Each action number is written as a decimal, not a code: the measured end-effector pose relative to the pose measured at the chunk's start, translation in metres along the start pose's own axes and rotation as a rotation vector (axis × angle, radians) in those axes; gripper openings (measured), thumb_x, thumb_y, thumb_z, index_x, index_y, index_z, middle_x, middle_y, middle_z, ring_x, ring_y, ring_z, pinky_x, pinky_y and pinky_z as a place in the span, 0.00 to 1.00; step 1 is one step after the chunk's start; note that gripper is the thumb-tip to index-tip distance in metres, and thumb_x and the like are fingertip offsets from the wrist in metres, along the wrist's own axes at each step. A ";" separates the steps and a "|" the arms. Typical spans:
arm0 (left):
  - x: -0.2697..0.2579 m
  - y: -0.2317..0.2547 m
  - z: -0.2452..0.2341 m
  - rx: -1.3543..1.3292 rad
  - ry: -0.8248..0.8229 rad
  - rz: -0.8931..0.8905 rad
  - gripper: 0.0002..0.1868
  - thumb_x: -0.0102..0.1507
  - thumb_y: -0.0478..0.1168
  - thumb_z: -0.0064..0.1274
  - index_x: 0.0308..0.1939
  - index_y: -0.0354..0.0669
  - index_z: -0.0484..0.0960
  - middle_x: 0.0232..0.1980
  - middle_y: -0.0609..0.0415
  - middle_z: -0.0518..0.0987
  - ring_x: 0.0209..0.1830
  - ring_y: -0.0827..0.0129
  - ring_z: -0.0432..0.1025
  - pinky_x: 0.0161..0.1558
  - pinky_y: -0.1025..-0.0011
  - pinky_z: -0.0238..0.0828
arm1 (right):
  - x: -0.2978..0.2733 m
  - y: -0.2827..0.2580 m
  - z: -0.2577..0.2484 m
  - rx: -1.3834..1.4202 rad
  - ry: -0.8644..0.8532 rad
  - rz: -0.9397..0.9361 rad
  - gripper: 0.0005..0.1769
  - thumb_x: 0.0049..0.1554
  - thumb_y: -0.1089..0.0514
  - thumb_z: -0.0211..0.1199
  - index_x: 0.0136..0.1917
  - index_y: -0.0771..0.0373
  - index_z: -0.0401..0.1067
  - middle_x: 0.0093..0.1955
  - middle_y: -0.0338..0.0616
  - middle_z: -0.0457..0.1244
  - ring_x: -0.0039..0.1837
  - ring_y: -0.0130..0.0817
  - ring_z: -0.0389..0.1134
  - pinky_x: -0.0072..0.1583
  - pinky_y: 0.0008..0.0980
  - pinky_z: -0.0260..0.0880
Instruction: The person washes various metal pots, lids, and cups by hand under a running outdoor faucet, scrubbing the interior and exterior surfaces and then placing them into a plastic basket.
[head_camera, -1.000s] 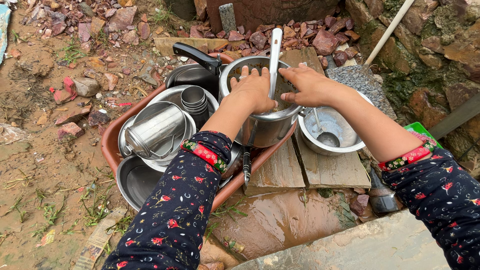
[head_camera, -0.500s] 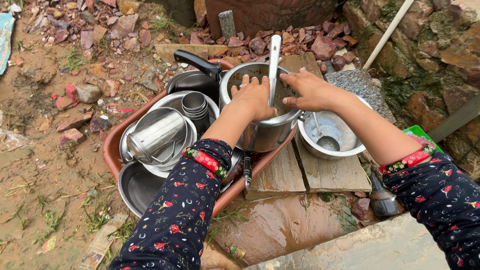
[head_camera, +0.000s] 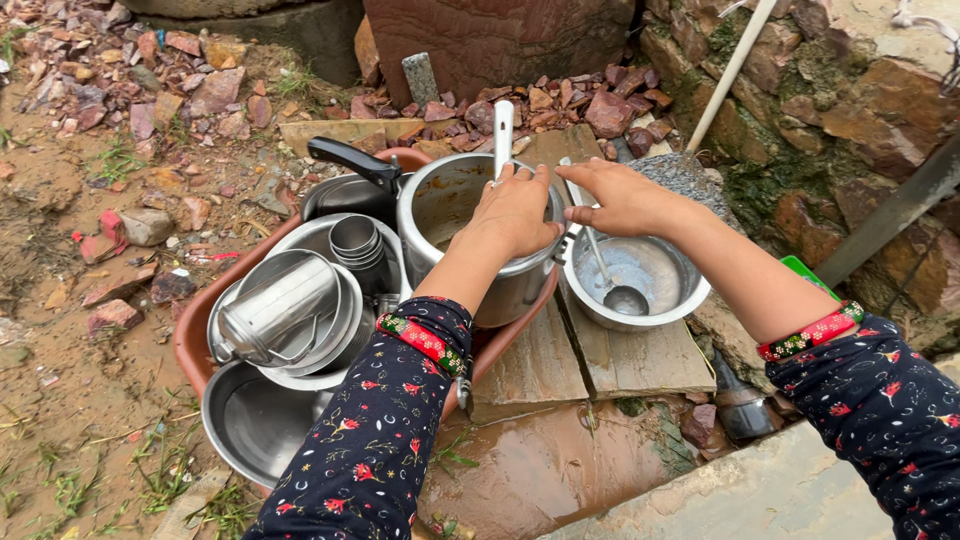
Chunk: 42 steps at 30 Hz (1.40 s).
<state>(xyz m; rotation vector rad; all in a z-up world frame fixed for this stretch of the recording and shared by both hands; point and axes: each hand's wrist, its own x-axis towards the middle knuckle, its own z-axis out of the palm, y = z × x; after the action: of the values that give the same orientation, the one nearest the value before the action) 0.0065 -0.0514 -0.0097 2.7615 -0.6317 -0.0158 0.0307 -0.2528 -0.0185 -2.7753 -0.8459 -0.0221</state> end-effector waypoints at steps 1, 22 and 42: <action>0.004 0.005 0.004 -0.001 -0.002 0.004 0.48 0.57 0.51 0.65 0.74 0.36 0.59 0.70 0.41 0.68 0.77 0.45 0.54 0.72 0.50 0.55 | -0.003 0.006 0.000 0.000 0.000 0.004 0.40 0.57 0.46 0.64 0.76 0.65 0.58 0.71 0.60 0.60 0.72 0.56 0.60 0.70 0.48 0.59; 0.103 0.085 0.064 -0.090 -0.050 0.065 0.39 0.57 0.48 0.64 0.66 0.34 0.68 0.65 0.39 0.75 0.70 0.47 0.65 0.67 0.58 0.64 | -0.036 0.117 0.001 0.162 -0.009 0.166 0.32 0.56 0.47 0.64 0.71 0.58 0.67 0.63 0.58 0.67 0.66 0.56 0.67 0.66 0.47 0.65; 0.153 0.078 -0.008 0.013 -0.121 0.193 0.33 0.57 0.51 0.62 0.61 0.38 0.74 0.58 0.39 0.79 0.61 0.47 0.73 0.59 0.56 0.71 | -0.013 0.107 -0.067 0.089 0.030 0.225 0.33 0.56 0.46 0.64 0.71 0.60 0.67 0.63 0.58 0.67 0.65 0.56 0.68 0.66 0.47 0.66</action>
<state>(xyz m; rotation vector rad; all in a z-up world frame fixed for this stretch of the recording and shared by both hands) 0.1117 -0.1812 0.0298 2.7153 -0.9303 -0.1373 0.0827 -0.3617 0.0218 -2.7610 -0.5107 0.0134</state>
